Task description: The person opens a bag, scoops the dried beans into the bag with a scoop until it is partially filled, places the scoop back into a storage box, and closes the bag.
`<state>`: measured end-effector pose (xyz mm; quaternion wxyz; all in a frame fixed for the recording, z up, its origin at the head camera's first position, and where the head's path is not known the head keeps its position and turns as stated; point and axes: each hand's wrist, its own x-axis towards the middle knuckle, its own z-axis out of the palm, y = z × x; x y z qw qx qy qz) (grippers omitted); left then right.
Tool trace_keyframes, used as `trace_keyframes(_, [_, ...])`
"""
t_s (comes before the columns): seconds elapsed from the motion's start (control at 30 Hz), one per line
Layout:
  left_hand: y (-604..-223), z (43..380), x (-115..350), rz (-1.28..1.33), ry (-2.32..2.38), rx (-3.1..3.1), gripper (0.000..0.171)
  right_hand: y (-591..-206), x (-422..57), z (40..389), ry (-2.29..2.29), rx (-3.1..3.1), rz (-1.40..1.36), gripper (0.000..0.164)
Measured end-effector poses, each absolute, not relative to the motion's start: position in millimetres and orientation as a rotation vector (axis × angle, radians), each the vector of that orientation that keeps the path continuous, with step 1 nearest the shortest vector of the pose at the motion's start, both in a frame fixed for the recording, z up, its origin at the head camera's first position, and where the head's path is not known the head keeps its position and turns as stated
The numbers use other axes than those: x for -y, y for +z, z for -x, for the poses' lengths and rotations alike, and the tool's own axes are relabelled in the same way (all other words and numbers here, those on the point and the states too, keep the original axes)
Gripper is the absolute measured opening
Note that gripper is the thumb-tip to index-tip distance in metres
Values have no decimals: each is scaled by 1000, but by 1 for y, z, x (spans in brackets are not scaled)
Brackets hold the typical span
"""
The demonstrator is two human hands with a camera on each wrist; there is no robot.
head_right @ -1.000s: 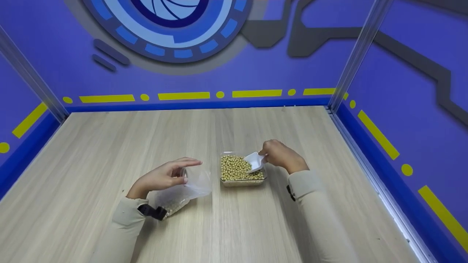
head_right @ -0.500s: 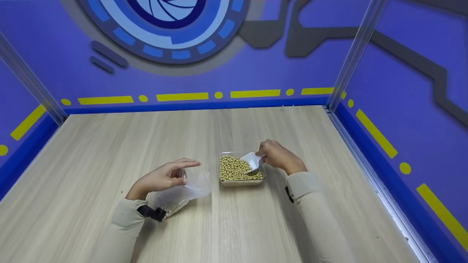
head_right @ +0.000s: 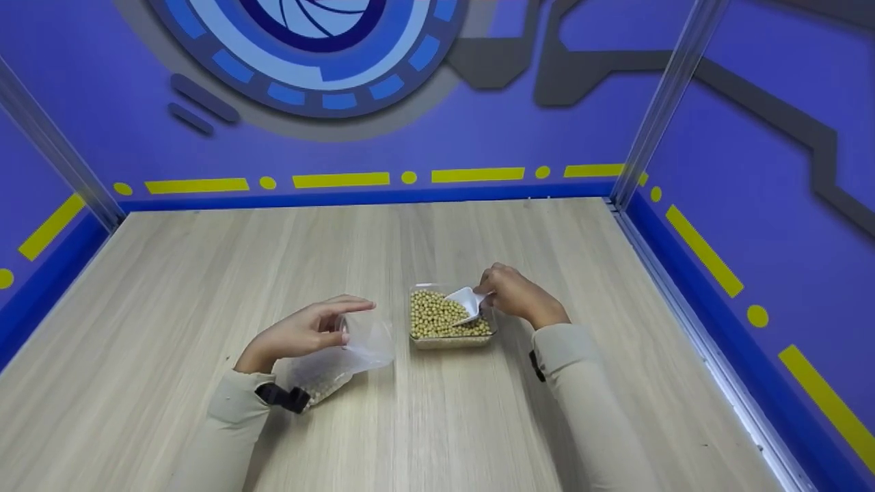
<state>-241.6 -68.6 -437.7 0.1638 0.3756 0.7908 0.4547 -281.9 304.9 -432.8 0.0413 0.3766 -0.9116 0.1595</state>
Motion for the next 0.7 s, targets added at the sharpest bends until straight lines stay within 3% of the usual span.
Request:
trace_keyframes(0.37, [-437,242,69,-1126,1307,-2238,55,-441,-296,281,672,2980,-1050,26])
trace_keyframes(0.7, [-436,241,68,-1096,1291,-2253,57,-446,-291,282,682,2957,-1126,22])
